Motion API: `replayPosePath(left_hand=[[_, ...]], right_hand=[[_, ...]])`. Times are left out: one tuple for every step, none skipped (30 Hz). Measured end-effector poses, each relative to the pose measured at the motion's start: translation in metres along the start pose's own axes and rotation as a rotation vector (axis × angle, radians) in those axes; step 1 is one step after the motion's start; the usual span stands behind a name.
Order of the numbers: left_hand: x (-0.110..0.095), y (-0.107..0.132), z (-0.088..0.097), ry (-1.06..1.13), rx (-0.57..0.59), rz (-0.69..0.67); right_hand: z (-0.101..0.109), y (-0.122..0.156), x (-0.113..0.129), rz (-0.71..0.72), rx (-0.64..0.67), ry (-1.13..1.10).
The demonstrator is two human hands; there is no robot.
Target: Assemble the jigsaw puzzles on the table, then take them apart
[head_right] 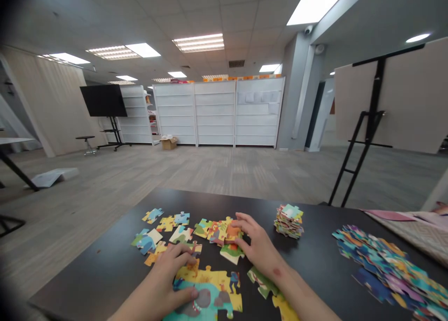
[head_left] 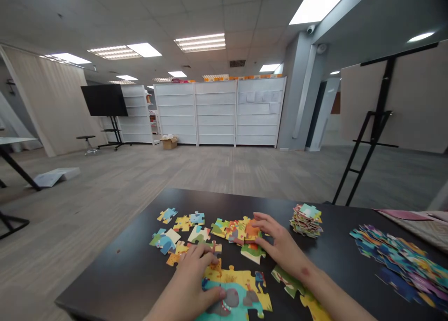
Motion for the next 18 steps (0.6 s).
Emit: replayPosePath(left_hand=[[0.000, 0.000, 0.000, 0.000, -0.001, 0.000], [0.000, 0.001, 0.000, 0.002, 0.001, -0.001], [0.000, 0.001, -0.001, 0.004, 0.002, 0.000], [-0.001, 0.001, -0.001, 0.008, 0.004, 0.001], [-0.001, 0.002, 0.000, 0.010, 0.004, 0.002], [-0.001, 0.002, 0.000, 0.012, 0.005, 0.002], [-0.002, 0.002, 0.000, 0.012, 0.005, 0.004], [-0.002, 0.002, 0.001, 0.012, 0.003, 0.004], [-0.002, 0.002, 0.001, 0.013, 0.002, 0.002], [-0.001, 0.003, 0.002, 0.016, 0.002, 0.001], [-0.001, 0.003, 0.002, 0.019, 0.006, 0.001], [-0.001, 0.003, 0.002, 0.022, 0.012, 0.004], [-0.001, 0.003, 0.002, 0.023, 0.015, 0.005], [-0.001, 0.003, 0.002, 0.022, 0.015, 0.006], [-0.001, 0.003, 0.002, 0.019, 0.015, 0.005], [-0.001, 0.004, 0.002, 0.016, 0.015, 0.004], [-0.001, 0.004, 0.002, 0.014, 0.014, 0.004], [-0.001, 0.003, 0.002, 0.014, 0.015, 0.005]], right_hand=[[0.000, -0.001, -0.004, -0.026, -0.031, -0.051], [0.000, -0.001, -0.008, -0.058, -0.063, -0.108], [0.000, -0.002, -0.014, -0.091, -0.101, -0.156], [0.000, -0.002, -0.021, -0.120, -0.144, -0.187], [0.001, -0.003, -0.028, -0.143, -0.191, -0.198], [0.003, -0.003, -0.034, -0.159, -0.239, -0.194], [0.005, -0.004, -0.040, -0.168, -0.281, -0.180], [0.007, -0.005, -0.045, -0.173, -0.314, -0.165], [0.010, -0.005, -0.049, -0.177, -0.333, -0.153], [0.012, -0.006, -0.052, -0.181, -0.345, -0.142], [0.015, -0.006, -0.053, -0.183, -0.359, -0.129], [0.019, -0.006, -0.054, -0.185, -0.374, -0.110], [0.022, -0.006, -0.053, -0.186, -0.390, -0.088], [0.026, -0.005, -0.051, -0.187, -0.407, -0.062], [0.029, -0.005, -0.049, -0.188, -0.423, -0.033], [0.032, -0.004, -0.047, -0.188, -0.435, -0.003], [0.035, -0.004, -0.045, -0.188, -0.444, 0.027], [0.037, -0.004, -0.043, -0.189, -0.446, 0.057]])
Point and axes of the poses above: each hand's wrist, its own y-axis away from the middle knuckle, its own z-axis out of the back of the hand, x = y × z, the point moved 3 cm from there along -y, towards the middle knuckle, and after that the axes turned 3 degrees about -y, right-handed, at the moved point
